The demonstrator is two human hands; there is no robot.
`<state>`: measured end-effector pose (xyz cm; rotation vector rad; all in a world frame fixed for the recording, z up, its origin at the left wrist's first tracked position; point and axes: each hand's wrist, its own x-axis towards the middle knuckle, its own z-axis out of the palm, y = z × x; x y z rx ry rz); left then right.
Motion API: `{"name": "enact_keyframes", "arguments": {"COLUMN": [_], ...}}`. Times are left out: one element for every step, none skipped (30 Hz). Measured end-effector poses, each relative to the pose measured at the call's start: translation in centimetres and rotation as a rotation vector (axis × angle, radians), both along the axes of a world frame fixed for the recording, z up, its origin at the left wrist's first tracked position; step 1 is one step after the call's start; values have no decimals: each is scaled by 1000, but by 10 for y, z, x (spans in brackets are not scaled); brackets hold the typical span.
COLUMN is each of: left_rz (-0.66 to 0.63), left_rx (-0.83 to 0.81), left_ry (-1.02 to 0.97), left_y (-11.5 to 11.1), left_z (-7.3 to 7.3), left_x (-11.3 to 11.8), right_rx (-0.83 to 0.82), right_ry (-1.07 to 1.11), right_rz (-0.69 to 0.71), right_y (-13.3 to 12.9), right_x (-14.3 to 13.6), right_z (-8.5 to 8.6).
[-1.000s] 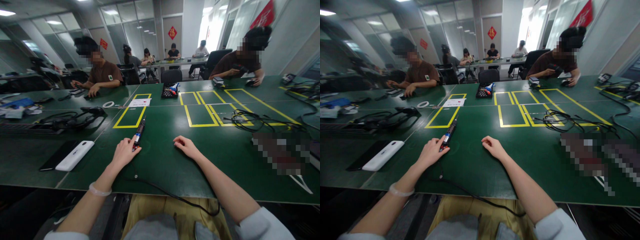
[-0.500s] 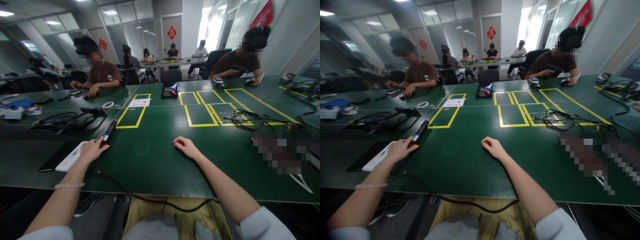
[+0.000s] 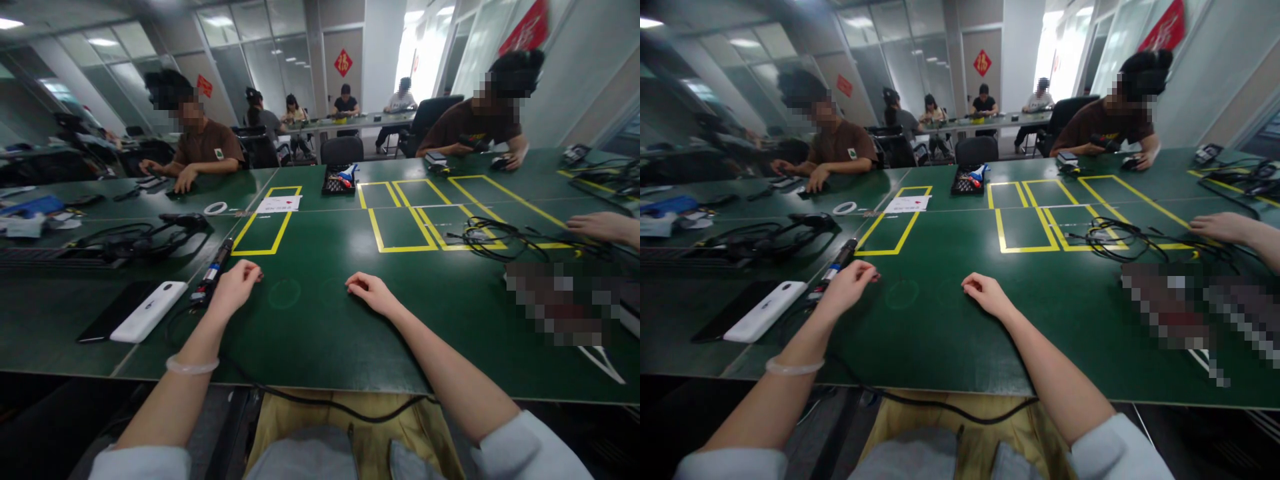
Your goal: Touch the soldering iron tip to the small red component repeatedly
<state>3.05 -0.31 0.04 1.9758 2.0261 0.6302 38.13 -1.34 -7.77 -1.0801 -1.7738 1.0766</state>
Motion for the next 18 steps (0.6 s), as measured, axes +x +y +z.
{"name": "enact_keyframes", "arguments": {"left_rz": [-115,-220,-310,-394,-453,-493,-522,-541,-551,-555,-551,-536,-514,-489,-468,-455,-452,-457], "left_rx": [-38,-101,-172,-253,-315,-362,-397,-418,-428,-432,-432,-431,-432,-437,-448,-460,-469,-470], "left_ry": [-171,-318,-446,-545,-622,-684,-732,-770,-803,-829,-851,-871,-889,-904,-913,-917,-916,-910], "left_y": [2,3,4,4,4,4,3,3,4,4,4,5,5,5,5,5,4,3], "left_z": [-1,-4,-7,-11,-16,-21,-27,-33,-38,-44,-49,-52,-55,-57,-58,-59,-59,-59], "left_x": [23,46,69,90,110,126,139,148,155,159,161,161,161,160,159,158,157,157], "right_rx": [-6,-15,-27,-43,-63,-86,-109,-130,-145,-153,-154,-150,-141,-129,-115,-99,-80,-59], "right_ry": [13,28,47,73,105,144,184,218,239,247,243,235,227,220,212,198,177,150], "right_rz": [4,11,21,32,47,62,78,93,106,115,120,118,110,99,87,77,71,68], "right_y": [0,0,0,0,0,0,0,0,0,1,1,1,1,2,2,2,1,1], "right_x": [0,0,1,0,0,0,-1,-2,-3,-4,-5,-5,-6,-6,-7,-7,-7,-7], "right_z": [1,1,2,3,3,4,4,4,3,2,2,0,-1,-2,-3,-4,-5,-5]}}
